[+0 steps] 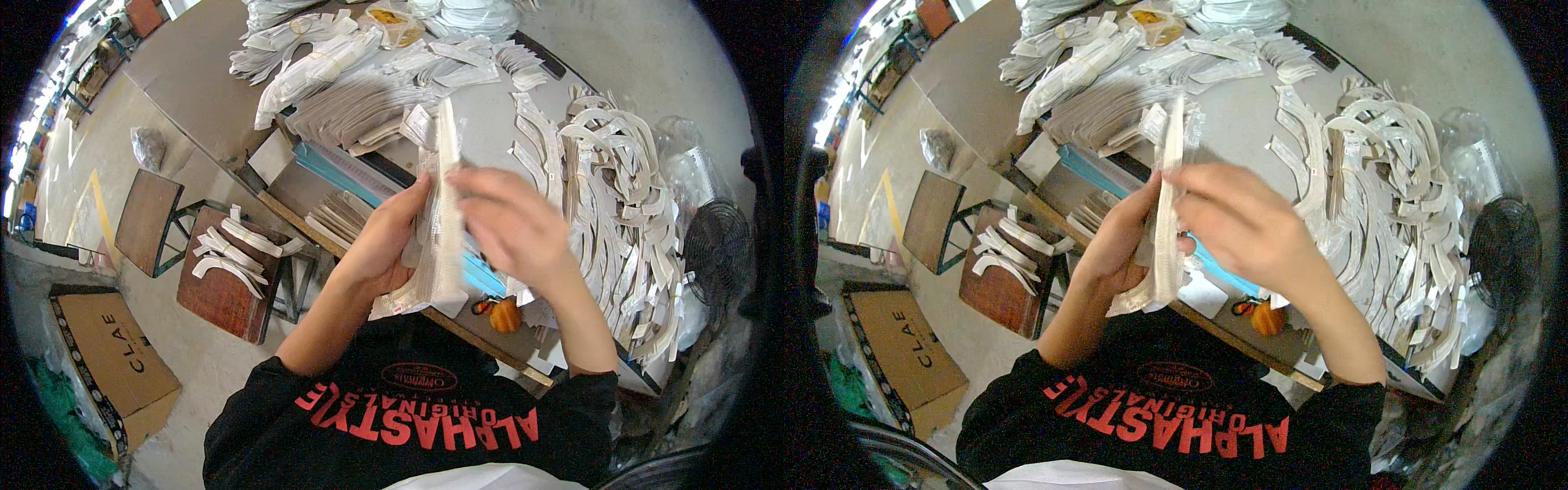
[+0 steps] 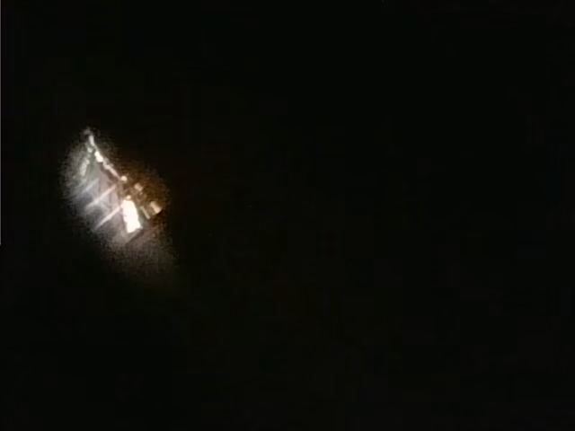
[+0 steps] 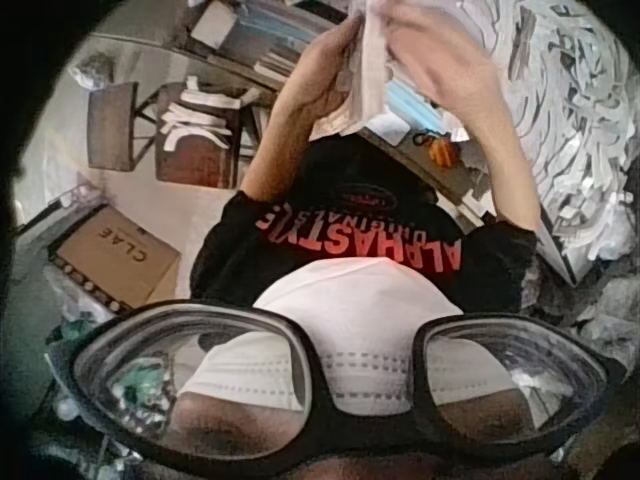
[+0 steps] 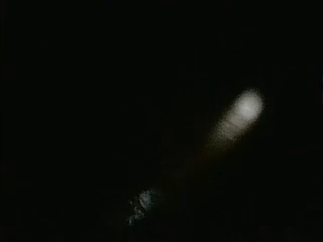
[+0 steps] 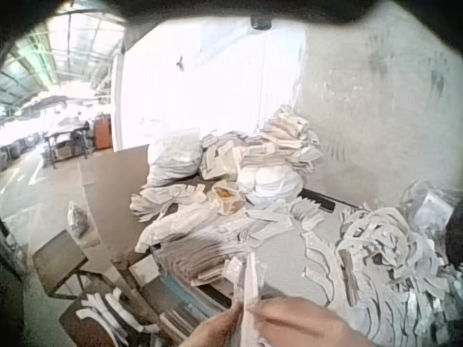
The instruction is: The person sorts and organizes white fabric strips on a table. They pick up strips, separate them, and arrange them into neat piles while occasionally moving other items aside to access the work area.
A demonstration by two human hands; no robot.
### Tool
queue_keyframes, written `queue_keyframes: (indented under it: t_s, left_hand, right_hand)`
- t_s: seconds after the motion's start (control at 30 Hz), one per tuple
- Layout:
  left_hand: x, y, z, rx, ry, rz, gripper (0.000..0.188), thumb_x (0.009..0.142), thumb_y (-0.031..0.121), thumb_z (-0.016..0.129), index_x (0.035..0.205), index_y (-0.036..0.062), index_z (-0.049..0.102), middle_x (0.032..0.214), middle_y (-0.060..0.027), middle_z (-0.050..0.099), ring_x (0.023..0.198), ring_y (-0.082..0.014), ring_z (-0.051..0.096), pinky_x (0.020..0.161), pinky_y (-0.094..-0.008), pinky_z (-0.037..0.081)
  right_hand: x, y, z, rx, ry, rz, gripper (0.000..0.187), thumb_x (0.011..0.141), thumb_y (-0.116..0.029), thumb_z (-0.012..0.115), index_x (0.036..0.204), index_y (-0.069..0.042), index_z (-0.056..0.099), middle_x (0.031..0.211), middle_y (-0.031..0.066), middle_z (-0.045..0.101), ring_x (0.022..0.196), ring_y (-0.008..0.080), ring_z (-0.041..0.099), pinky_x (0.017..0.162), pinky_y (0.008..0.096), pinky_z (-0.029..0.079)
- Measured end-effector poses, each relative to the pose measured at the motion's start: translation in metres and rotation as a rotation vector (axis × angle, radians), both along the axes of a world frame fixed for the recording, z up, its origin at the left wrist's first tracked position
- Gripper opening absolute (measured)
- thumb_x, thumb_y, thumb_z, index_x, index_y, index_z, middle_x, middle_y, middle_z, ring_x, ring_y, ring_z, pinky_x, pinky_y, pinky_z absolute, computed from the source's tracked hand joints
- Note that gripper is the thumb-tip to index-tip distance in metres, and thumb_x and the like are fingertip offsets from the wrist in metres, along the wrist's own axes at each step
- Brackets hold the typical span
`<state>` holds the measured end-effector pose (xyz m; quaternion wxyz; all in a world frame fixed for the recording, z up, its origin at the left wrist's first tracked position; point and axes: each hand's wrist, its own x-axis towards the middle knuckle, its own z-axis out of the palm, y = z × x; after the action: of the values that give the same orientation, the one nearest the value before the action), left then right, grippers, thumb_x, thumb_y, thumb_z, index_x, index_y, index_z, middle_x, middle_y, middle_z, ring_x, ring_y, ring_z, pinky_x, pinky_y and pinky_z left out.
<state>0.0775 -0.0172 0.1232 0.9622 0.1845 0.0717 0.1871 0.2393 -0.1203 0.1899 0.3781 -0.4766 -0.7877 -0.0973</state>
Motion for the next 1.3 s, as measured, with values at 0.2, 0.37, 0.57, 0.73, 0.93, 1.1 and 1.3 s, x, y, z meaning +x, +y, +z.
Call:
queue_keyframes:
  t_s: [0.2,0.37,0.57,0.73,0.93,1.1,1.3]
  left_hand:
    - [-0.006,0.002,-0.005,0.215,0.166,0.109,0.047,0.117,0.037,0.045,0.143,0.0,0.055,0.112,-0.0062,0.069,0.094,-0.0144,0.07,0.08,-0.03,0.06]
    - [-0.023,0.004,-0.005,0.267,0.206,0.229,0.046,0.117,0.036,0.044,0.148,0.0034,0.051,0.102,-0.0011,0.055,0.078,-0.0107,0.055,0.069,-0.0273,0.05]
    - [-0.056,0.007,-0.018,0.268,0.083,0.233,0.046,0.118,0.035,0.04,0.153,0.0058,0.043,0.092,0.0011,0.04,0.069,-0.0098,0.039,0.062,-0.0273,0.038]
    - [-0.089,0.006,-0.038,0.264,0.196,0.388,0.044,0.117,0.038,0.042,0.146,0.0057,0.047,0.093,0.0009,0.042,0.068,-0.0105,0.04,0.061,-0.027,0.038]
    - [-0.114,0.002,-0.044,0.245,0.324,0.592,0.039,0.116,0.041,0.043,0.143,0.0132,0.046,0.1,-0.0049,0.052,0.071,-0.016,0.051,0.066,-0.0313,0.048]
    - [-0.134,0.006,-0.048,0.305,0.339,0.561,0.039,0.116,0.042,0.043,0.144,0.0153,0.046,0.096,-0.0034,0.05,0.072,-0.0155,0.05,0.065,-0.0321,0.048]
    - [-0.137,0.009,-0.065,0.382,0.281,0.567,0.047,0.116,0.042,0.045,0.152,0.0118,0.045,0.092,-0.0008,0.047,0.074,-0.0149,0.049,0.068,-0.0338,0.048]
  right_hand:
    - [-0.01,0.011,-0.01,-0.036,-0.196,-0.041,0.02,0.081,-0.004,0.078,0.101,-0.002,0.073,0.112,0.0119,0.073,0.113,0.0324,0.068,0.1,0.0452,0.055]
    - [-0.003,0.028,0.013,-0.085,-0.121,-0.034,0.016,0.085,-0.007,0.076,0.1,-0.003,0.071,0.108,0.0119,0.072,0.11,0.0338,0.067,0.098,0.0465,0.054]
    - [0.056,0.13,0.026,0.058,-0.125,-0.243,0.014,0.094,-0.012,0.066,0.097,0.0,0.071,0.1,0.0184,0.073,0.099,0.04,0.064,0.091,0.0472,0.052]
    - [0.101,0.268,-0.006,-0.094,-0.194,-0.477,0.024,0.097,-0.022,0.062,0.1,-0.002,0.075,0.102,0.0208,0.075,0.103,0.0431,0.066,0.095,0.0524,0.054]
    - [0.101,0.334,-0.021,-0.27,-0.221,-0.822,0.024,0.097,-0.029,0.065,0.104,-0.012,0.081,0.111,0.0122,0.078,0.113,0.0358,0.069,0.096,0.0678,0.05]
    - [0.086,0.35,-0.021,-0.148,-0.306,-0.9,0.025,0.098,-0.031,0.065,0.102,-0.011,0.079,0.113,0.0094,0.077,0.113,0.0339,0.068,0.093,0.0663,0.051]
    - [0.097,0.367,-0.014,0.071,0.004,-0.729,0.022,0.095,-0.026,0.066,0.101,-0.005,0.072,0.106,0.0161,0.075,0.097,0.0358,0.071,0.088,0.0489,0.055]
